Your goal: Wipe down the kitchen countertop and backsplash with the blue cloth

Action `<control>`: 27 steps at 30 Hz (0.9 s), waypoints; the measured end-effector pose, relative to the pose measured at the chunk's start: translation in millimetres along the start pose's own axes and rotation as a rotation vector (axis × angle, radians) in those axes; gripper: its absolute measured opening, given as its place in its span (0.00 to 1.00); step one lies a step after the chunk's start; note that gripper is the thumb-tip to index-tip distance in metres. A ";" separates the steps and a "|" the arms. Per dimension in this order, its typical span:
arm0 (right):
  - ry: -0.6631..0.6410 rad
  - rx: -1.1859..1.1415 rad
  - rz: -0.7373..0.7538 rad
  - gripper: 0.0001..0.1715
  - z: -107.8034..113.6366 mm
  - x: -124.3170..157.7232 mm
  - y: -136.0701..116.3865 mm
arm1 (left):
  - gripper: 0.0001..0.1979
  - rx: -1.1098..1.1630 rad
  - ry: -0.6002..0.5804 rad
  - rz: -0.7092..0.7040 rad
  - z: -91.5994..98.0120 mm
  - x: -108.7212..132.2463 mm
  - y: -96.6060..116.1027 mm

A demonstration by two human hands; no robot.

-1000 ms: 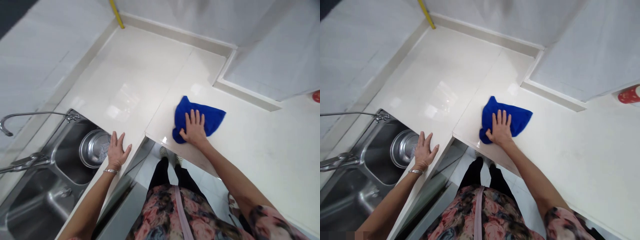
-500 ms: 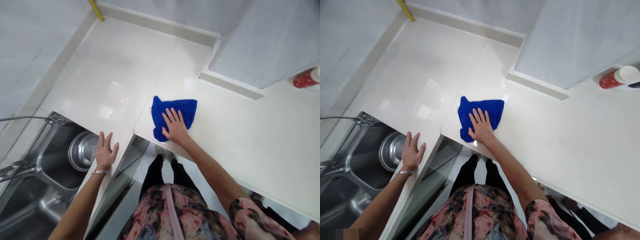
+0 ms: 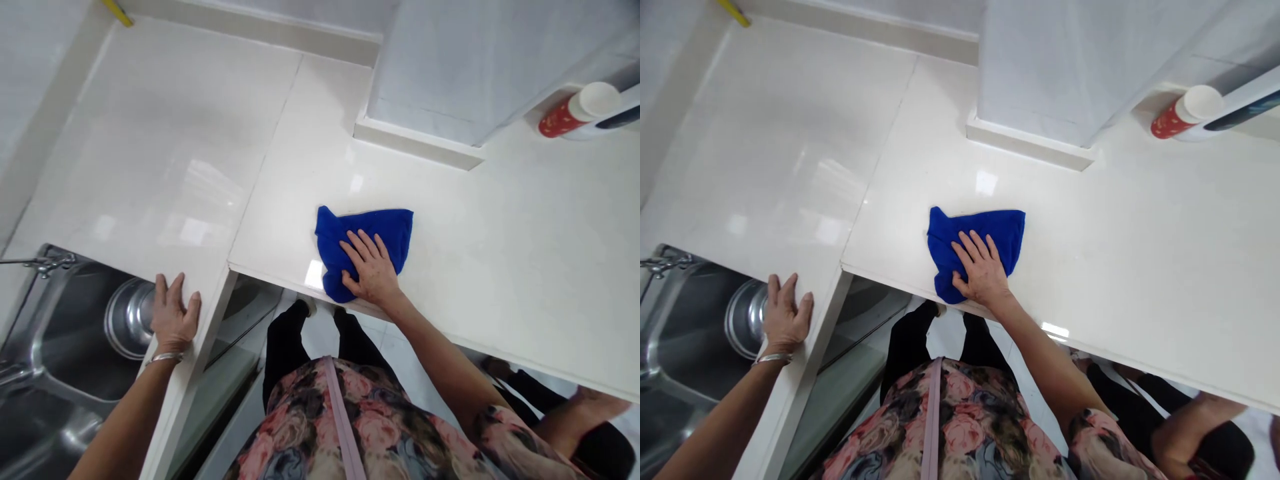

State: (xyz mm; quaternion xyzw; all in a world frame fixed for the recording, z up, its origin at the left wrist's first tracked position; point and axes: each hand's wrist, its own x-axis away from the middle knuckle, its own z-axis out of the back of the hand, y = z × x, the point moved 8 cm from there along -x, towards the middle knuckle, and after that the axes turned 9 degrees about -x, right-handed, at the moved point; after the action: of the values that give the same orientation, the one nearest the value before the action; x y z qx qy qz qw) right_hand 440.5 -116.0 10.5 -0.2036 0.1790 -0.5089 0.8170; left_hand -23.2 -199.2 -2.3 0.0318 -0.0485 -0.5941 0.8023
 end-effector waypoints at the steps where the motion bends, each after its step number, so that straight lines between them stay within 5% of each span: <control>1: 0.004 -0.004 0.001 0.36 -0.3 -0.6 -0.3 | 0.35 0.000 -0.002 -0.001 0.3 -0.1 0.4; 22: 0.014 -0.035 -0.040 0.38 -3.8 -4.8 -2.0 | 0.36 -0.012 -0.029 0.019 6.1 -2.5 1.4; 27: 0.016 0.017 -0.059 0.38 9.9 10.8 20.4 | 0.35 0.007 -0.023 0.027 10.0 -4.0 5.5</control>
State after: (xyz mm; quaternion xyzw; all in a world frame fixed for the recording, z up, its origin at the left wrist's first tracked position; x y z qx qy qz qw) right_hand 465.4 -116.1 7.5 -0.1977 0.1751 -0.5359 0.8019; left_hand -20.3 -193.8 8.1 0.0270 -0.0604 -0.5835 0.8094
